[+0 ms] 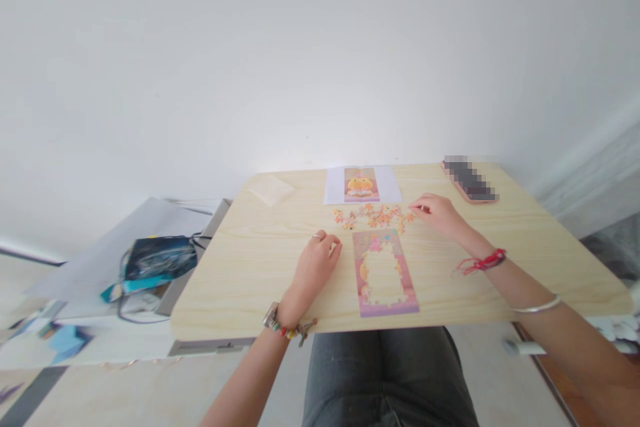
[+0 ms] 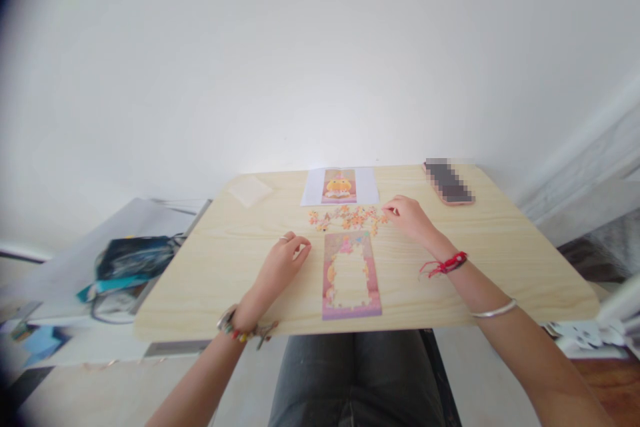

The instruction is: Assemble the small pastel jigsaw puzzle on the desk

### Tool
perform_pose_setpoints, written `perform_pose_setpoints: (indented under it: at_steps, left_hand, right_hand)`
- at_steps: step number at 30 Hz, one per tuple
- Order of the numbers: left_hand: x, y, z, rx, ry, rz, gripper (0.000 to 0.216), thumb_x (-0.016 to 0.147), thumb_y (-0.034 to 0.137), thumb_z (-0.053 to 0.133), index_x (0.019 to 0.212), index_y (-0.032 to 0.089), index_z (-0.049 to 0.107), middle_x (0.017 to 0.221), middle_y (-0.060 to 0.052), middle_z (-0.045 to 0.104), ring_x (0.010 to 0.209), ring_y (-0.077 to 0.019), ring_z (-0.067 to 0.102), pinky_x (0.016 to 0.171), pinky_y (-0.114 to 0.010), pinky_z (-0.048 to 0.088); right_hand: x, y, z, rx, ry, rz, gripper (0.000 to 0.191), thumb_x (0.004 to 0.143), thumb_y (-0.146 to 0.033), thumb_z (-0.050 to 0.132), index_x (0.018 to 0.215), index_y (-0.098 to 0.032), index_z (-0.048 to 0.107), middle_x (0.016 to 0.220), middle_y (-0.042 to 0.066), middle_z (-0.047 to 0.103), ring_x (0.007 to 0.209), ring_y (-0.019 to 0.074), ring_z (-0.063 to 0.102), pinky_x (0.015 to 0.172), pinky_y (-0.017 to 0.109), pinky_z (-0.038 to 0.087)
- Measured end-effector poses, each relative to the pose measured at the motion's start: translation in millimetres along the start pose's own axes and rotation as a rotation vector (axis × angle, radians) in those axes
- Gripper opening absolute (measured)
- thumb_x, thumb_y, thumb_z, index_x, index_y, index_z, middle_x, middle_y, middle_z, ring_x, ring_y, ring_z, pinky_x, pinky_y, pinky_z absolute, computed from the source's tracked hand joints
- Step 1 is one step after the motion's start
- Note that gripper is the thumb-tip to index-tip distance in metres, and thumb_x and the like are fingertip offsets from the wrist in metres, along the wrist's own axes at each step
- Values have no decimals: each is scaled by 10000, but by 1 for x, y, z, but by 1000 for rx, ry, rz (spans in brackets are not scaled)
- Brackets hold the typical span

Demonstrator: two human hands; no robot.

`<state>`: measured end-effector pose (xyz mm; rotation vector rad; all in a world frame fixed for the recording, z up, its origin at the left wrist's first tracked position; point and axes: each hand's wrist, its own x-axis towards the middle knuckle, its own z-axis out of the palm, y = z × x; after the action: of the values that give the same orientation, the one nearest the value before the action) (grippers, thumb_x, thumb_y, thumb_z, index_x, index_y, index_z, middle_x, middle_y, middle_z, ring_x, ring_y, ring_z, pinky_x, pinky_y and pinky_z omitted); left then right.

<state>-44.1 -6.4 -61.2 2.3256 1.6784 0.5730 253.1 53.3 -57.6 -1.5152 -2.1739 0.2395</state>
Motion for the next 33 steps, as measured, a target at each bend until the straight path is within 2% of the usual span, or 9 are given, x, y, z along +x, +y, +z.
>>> perform_pose_setpoints:
  at_steps: [4,8,14,23,29,33]
  left_hand:
    - [-1,2,3,-10,-10,11,194,820,186,402,812,147,592,775,-42,525,694,-142,530,678,-267,420]
    - [-2,3,2,-28,-10,2,194,815,183,403,812,150,594,780,-42,529,693,-139,531,678,-268,419]
    - [-5,1,3,-53,-53,3,197,811,179,403,818,159,598,783,-41,536,670,-129,526,659,-260,419]
    - [-7,2,4,-52,-54,4,194,806,169,403,832,156,595,787,-43,539,664,-128,530,663,-259,423]
    - [-6,1,3,-44,-59,4,211,816,180,389,837,152,597,791,-46,537,663,-130,533,661,-259,426]
    - [-4,4,1,-46,-52,3,207,813,173,397,834,156,602,788,-43,540,667,-128,536,667,-257,430]
  right_hand:
    - [5,3,2,-40,-83,-12,202,766,-220,479,716,-154,663,726,44,613,624,130,529,601,236,375]
    - [10,-1,5,-55,-105,-45,188,764,-202,484,745,-152,664,711,43,601,622,127,519,591,225,370]
    - [23,-16,7,-47,-161,-162,188,782,-188,483,776,-150,667,747,55,585,680,136,531,632,226,377]
    - [33,-34,24,-98,-280,-297,150,784,-235,521,800,-147,642,804,52,538,717,139,518,655,235,377]
    - [31,-38,23,-163,-257,-305,145,800,-218,505,763,-145,625,787,51,533,719,141,520,661,242,382]
    - [44,-49,24,-152,-219,-379,147,810,-187,492,853,-152,628,874,70,541,784,149,530,686,245,395]
